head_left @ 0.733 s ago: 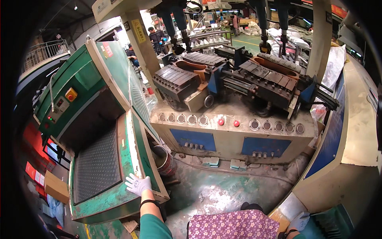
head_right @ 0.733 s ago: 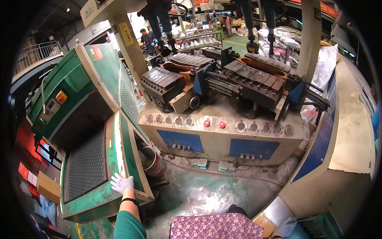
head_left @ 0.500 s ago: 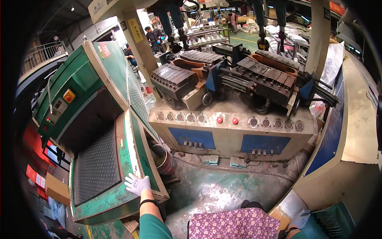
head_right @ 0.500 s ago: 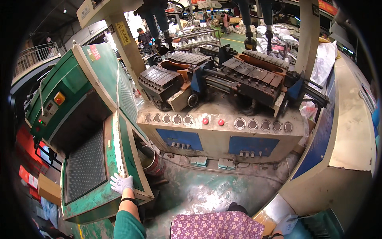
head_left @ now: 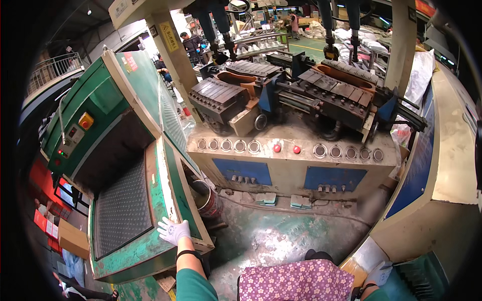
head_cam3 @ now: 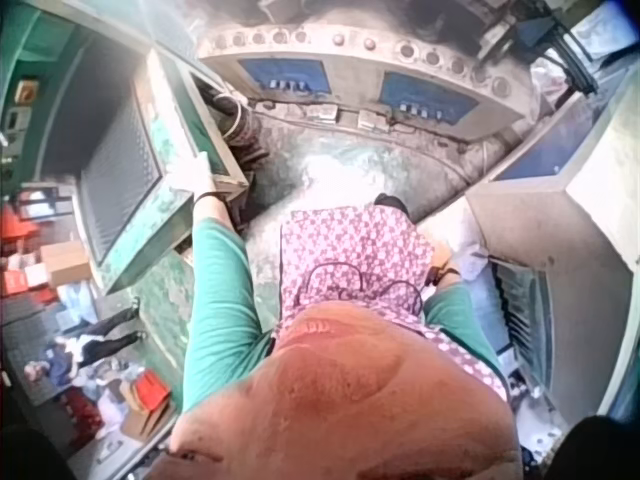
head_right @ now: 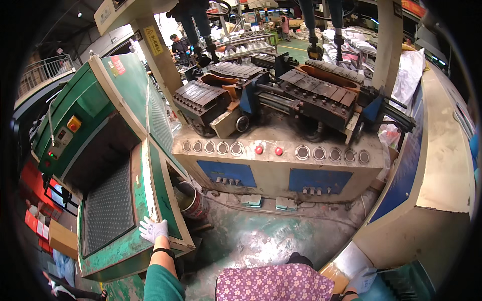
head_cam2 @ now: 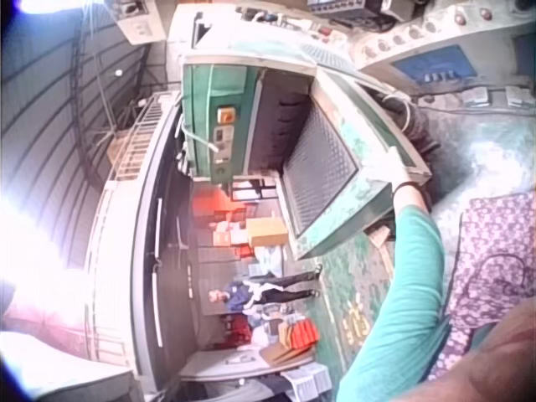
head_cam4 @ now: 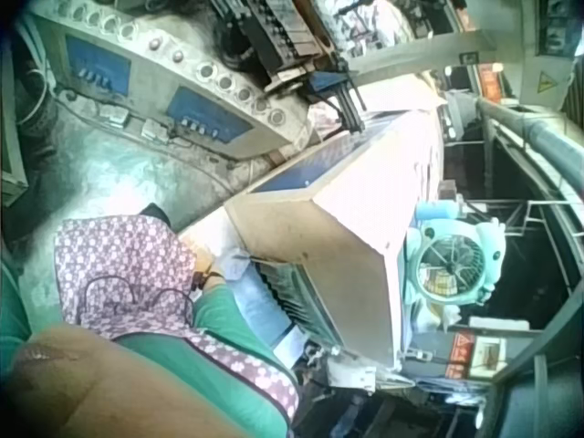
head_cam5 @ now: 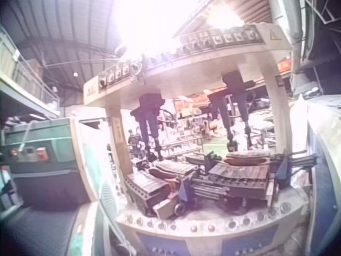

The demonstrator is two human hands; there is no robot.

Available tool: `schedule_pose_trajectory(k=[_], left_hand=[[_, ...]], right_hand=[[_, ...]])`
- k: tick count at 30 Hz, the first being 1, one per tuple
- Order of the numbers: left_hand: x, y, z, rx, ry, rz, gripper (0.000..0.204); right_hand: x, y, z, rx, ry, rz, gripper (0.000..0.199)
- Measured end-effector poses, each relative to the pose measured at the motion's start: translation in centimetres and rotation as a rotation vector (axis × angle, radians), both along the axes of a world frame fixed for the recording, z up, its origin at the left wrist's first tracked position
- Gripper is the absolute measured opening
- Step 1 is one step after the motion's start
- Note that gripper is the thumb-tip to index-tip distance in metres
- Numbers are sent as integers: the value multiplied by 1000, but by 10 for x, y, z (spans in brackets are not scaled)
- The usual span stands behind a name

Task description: Placing shoe components into a pressing machine and removing them after processing.

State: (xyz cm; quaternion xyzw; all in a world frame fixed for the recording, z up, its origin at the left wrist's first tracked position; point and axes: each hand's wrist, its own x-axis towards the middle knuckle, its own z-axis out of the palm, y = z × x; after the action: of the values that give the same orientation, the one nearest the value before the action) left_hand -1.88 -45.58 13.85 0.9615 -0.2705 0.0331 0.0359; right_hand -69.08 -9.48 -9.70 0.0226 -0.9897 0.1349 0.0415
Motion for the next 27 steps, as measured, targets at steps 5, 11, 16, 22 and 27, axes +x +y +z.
schedule_pose_trajectory(k=[5,11,16,22,27], left_hand=[[2,0,-2,-2,-4,-5,99],[3,-1,-5,-12,-21,-10,98],[5,-1,-5,-4,-19,-11,98],[6,1,-7,-12,-31,-12,98],[4,1,-4,-11,-24,-8,98]], right_hand=[[8,-8,14,39,-40,-33,85],[6,-3,9,13,-22,-10,85],[10,-6,16,4,-24,10,85],[7,-4,12,15,-11,0,85],[16,-13,32,72,-140,-8,85]])
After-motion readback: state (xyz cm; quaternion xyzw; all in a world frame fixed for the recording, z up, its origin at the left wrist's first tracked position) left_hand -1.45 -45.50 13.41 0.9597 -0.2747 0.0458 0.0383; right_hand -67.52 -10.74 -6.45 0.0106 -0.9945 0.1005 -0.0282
